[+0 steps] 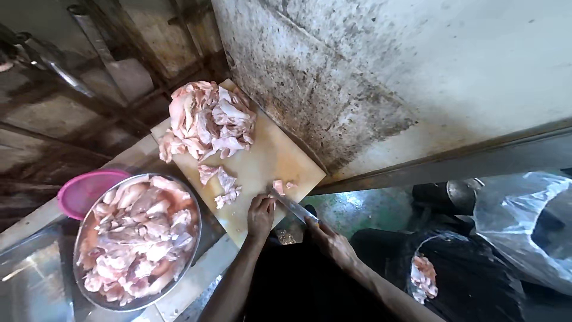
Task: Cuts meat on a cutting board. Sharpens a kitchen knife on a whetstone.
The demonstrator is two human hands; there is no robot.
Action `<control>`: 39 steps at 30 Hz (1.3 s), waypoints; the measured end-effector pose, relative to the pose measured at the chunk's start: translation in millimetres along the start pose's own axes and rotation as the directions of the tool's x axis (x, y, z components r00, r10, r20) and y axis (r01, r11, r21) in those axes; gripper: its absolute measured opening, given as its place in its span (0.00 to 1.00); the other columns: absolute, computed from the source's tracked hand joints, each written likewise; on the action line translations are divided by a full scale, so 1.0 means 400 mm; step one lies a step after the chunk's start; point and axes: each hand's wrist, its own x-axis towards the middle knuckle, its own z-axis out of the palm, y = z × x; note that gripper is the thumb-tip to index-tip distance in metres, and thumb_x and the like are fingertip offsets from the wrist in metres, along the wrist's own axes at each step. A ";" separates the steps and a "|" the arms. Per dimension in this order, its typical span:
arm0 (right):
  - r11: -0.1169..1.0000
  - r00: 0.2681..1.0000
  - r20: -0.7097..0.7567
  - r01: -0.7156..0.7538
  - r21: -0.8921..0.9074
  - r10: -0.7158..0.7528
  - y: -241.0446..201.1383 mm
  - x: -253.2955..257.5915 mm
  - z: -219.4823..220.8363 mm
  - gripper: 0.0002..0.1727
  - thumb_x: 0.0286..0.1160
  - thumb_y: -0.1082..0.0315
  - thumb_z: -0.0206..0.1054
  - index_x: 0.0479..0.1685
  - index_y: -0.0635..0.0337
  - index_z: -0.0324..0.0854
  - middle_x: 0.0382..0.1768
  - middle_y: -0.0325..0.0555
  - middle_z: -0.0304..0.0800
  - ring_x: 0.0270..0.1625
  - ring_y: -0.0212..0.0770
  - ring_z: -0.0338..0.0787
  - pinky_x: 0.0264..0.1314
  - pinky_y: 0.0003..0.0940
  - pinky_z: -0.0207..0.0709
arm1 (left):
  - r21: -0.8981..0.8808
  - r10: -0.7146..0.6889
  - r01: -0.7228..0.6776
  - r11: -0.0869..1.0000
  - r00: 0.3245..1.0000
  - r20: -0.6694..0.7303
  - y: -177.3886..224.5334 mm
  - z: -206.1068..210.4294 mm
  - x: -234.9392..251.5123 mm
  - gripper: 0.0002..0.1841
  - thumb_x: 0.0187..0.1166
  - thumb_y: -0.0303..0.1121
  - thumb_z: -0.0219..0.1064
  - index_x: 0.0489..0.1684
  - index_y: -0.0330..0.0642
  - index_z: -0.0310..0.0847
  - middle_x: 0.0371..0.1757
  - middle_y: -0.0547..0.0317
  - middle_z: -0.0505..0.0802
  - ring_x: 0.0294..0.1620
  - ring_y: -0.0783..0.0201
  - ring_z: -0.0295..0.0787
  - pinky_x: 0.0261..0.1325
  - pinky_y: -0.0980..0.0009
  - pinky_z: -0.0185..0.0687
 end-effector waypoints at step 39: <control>0.998 0.994 0.109 -0.030 0.061 0.023 -0.086 0.165 -0.069 0.29 0.93 0.54 0.48 0.92 0.28 0.59 0.67 0.59 0.85 0.47 0.62 0.94 0.49 0.61 0.87 | 0.130 0.067 -0.066 0.989 0.998 -0.008 0.006 0.012 0.054 0.05 0.76 0.28 0.72 0.38 0.42 0.95 0.53 0.56 0.95 0.54 0.57 0.93 0.60 0.62 0.90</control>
